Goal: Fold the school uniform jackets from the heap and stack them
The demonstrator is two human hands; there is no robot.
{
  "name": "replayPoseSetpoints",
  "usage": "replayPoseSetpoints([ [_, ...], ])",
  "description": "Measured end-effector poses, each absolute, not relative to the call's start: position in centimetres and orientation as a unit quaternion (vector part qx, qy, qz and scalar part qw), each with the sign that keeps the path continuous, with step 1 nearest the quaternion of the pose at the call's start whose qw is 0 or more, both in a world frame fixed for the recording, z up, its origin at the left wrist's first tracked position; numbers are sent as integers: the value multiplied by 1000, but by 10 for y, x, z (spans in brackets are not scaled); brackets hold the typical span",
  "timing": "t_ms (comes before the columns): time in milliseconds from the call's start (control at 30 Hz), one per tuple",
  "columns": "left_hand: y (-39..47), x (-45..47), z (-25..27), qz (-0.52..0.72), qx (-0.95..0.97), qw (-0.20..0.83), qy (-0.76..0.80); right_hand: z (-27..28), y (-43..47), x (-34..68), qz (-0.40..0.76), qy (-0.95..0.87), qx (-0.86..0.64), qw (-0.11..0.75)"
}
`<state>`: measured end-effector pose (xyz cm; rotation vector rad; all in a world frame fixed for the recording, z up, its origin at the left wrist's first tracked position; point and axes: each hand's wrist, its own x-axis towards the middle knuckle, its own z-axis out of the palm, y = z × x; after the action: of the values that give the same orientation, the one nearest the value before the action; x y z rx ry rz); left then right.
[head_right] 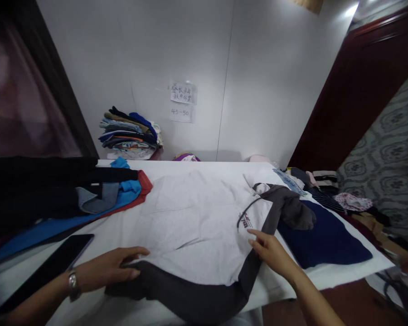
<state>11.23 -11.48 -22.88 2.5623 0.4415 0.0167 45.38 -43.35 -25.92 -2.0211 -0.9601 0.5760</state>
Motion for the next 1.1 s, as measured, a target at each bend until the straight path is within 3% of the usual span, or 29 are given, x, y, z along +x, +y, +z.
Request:
replayPoseSetpoints([
  [100,-82,134,-219,-39,909,360,207,-251,-399,477,193,-382,-776,464],
  [200,-44,174,-225,58,921,255,289,-254,-354,514,109,-389,-779,479],
  [367,18,245,-241,104,926,117,343,-256,-278,572,-7,-405,-856,320],
  [700,99,334,-263,79,915,60,390,-278,-197,635,51,-375,-917,122],
  [900,112,347,-269,41,908,67,412,-277,-183,638,43,-374,-923,74],
  [1100,98,344,-229,75,916,48,390,-241,-203,615,9,-440,-892,104],
])
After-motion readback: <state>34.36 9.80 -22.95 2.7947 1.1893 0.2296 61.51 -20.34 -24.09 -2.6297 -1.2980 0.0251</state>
